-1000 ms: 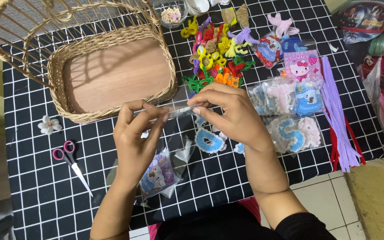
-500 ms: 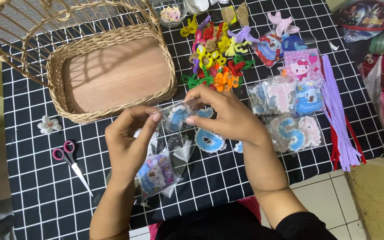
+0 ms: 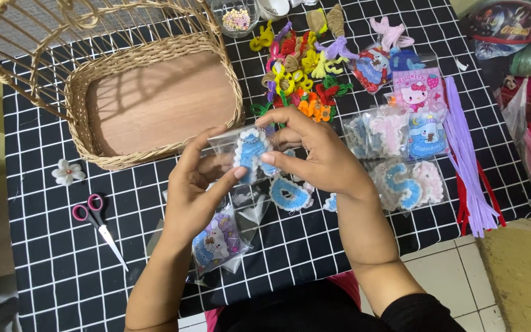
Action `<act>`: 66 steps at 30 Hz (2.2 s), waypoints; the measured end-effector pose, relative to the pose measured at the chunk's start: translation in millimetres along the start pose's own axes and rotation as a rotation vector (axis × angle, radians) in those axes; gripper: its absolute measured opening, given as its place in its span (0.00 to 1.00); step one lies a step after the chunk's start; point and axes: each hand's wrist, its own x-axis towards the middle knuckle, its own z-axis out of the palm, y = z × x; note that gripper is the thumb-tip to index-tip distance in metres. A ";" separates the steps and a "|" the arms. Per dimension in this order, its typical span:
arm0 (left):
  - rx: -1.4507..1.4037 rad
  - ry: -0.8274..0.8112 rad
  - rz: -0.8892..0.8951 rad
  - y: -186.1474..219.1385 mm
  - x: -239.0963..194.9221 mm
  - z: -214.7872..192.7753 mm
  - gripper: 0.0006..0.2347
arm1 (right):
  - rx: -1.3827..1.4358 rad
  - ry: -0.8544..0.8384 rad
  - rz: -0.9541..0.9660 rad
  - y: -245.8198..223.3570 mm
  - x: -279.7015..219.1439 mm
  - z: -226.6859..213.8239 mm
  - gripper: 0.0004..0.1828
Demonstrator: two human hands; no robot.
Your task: The person places small decorative items, including pink and blue felt letters, into clear plastic bags. They handle each item individually, fold the bags, and set them aside on the table.
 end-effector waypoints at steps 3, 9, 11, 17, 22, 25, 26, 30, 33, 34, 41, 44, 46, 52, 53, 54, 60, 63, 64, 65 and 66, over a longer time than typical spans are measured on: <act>-0.016 0.009 -0.015 -2.4 0.9 1.1 0.27 | 0.014 0.019 0.005 1.6 0.3 0.4 0.23; -0.014 0.032 -0.013 -7.7 2.5 0.2 0.28 | -0.031 0.039 -0.009 2.9 3.1 0.7 0.24; -0.024 0.046 -0.024 -11.9 3.5 -2.4 0.29 | -0.058 0.066 -0.012 4.2 3.2 1.1 0.24; -0.007 0.062 -0.013 -13.4 5.8 -2.3 0.30 | -0.100 0.093 -0.034 5.1 3.9 4.2 0.23; 0.024 0.083 -0.003 -18.0 6.1 -5.7 0.30 | -0.104 0.121 -0.050 8.4 3.7 5.1 0.25; 0.053 0.107 0.013 0.5 7.7 -1.8 0.30 | -0.080 0.116 -0.048 3.8 -2.0 2.6 0.27; 0.070 0.127 0.025 9.7 8.1 -0.3 0.30 | -0.072 0.106 -0.048 1.2 -3.6 2.2 0.28; 0.069 0.134 0.023 -8.2 4.4 -4.8 0.31 | -0.093 0.108 -0.079 0.1 -4.4 1.0 0.26; 0.083 0.145 0.041 -12.9 4.6 -6.8 0.32 | -0.134 0.145 -0.112 1.6 -5.7 -1.8 0.24; 0.094 0.152 0.083 -12.2 4.5 -7.0 0.30 | -0.150 0.216 -0.162 2.5 -6.8 -3.2 0.19; 0.082 0.125 0.186 -2.5 0.3 -24.5 0.21 | -0.163 0.578 -0.212 -14.9 -40.1 -52.9 0.18; 0.105 0.192 0.166 0.8 -3.3 -28.1 0.20 | 0.111 0.796 -0.236 -1.2 -81.2 -87.6 0.21; 0.099 0.172 0.216 0.0 -0.4 -35.3 0.19 | 0.091 0.850 -0.228 -2.0 -110.3 -111.5 0.23; 0.145 0.257 0.252 -0.5 -0.7 -44.3 0.18 | 0.075 0.874 -0.139 23.5 -202.7 -171.1 0.16; 0.146 0.300 0.224 -0.1 -1.1 -45.2 0.19 | 0.052 0.918 -0.072 31.0 -214.5 -176.4 0.15; 0.146 0.297 0.222 -1.2 -1.0 -48.8 0.19 | 0.051 0.920 -0.070 45.5 -225.3 -178.0 0.15; 0.207 0.367 0.254 -3.9 -3.8 -57.9 0.18 | -0.344 1.023 0.625 66.6 -233.3 -140.3 0.16; 0.214 0.403 0.253 -2.4 -4.5 -59.1 0.19 | -0.326 0.987 0.616 91.1 -250.7 -133.2 0.16; 0.226 0.400 0.263 -1.5 -4.3 -59.0 0.18 | -0.346 0.992 0.609 98.1 -254.8 -132.9 0.15; 0.238 0.397 0.274 -0.5 -4.2 -59.0 0.17 | -0.367 0.997 0.602 105.0 -258.9 -132.5 0.15; 0.238 0.397 0.273 -1.0 -4.2 -59.5 0.17 | -0.366 0.998 0.602 104.3 -257.0 -131.4 0.15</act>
